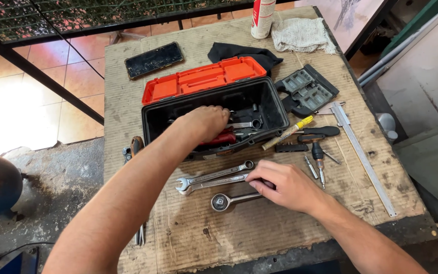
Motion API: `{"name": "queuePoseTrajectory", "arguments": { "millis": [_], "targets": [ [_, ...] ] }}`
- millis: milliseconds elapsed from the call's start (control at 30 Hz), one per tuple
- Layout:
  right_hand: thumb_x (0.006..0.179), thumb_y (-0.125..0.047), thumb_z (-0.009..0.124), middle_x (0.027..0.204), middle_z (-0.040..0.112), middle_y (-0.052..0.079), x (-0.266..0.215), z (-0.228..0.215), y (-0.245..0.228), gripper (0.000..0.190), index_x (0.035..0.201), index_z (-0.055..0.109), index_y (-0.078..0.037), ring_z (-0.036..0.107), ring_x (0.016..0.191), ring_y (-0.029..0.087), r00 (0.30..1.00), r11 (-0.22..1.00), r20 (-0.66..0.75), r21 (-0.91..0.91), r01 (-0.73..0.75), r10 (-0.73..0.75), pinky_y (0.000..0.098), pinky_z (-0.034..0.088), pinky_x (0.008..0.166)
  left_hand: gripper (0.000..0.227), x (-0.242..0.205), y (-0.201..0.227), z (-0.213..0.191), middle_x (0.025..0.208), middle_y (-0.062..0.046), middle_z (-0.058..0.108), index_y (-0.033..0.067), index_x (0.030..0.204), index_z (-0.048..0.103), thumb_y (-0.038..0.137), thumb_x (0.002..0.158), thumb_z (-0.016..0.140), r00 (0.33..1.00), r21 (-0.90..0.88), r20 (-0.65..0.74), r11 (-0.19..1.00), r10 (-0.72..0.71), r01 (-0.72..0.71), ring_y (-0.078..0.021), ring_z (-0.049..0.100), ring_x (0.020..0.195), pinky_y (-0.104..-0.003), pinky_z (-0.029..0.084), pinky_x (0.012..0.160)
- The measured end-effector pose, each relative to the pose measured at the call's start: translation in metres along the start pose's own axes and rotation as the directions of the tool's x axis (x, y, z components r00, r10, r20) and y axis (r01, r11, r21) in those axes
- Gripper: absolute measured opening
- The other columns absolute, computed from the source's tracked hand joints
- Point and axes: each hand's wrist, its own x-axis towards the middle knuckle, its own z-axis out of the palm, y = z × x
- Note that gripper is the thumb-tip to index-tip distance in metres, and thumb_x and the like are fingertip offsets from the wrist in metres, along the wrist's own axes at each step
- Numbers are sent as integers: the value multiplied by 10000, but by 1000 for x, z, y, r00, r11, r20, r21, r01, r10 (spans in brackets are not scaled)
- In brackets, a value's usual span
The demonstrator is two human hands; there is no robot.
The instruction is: The person opens a red and black toolbox on a wooden table and removes various tools, including screwdrivers, pliers, wrenches, and sockets. They place the tools on the table one by one, arranging them in a neat layout. The person also handles a small metal component, possibly a socket or bit, and places it with the other tools.
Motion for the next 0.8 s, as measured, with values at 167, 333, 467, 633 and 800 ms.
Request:
{"name": "queuePoseTrajectory", "arguments": {
  "millis": [167,333,467,633,800],
  "targets": [
    [1070,-241,726,903,765,-22,-2,1,6,94,1124,803,-245,761,671,274,1000,1000,12,-4,0,0,419,628,583,584,-28,7,-38,1476,-285,715,-70,1550,600,-54,976,711,996,-61,86,998,12,-7,-486,706,1396,-582,552,1196],
    [1097,-261,695,914,781,-19,-1,-4,5,118,1125,807,-235,756,664,279,1000,1000,15,11,-15,14,409,632,591,290,-71,21,-52,1159,-228,793,-27,1359,624,90,1140,476,985,28,-170,999,32,-28,-440,823,1079,-555,633,978],
    [1102,-261,698,942,801,-3,-2,-4,6,130,1141,818,-229,788,725,291,1000,999,12,29,-22,22,407,659,639,259,-99,19,-74,951,-201,783,19,1292,585,184,1216,401,881,-61,-472,998,-26,-3,-449,822,890,-609,640,794],
    [1081,-221,741,882,816,10,-3,-3,11,116,1127,845,-201,796,745,232,989,987,-70,105,-121,128,354,652,678,223,-161,56,-153,859,-141,672,92,1191,551,272,1243,429,791,-149,-611,985,-18,-93,-439,765,844,-556,612,723],
    [988,-296,883,775,830,11,-9,-8,26,166,1113,872,-187,777,729,154,926,927,-203,271,-260,319,321,654,746,155,-209,108,-157,812,-139,702,118,1162,582,265,1200,552,840,-215,-542,959,38,-182,-411,770,759,-537,625,650]
  ]
}}
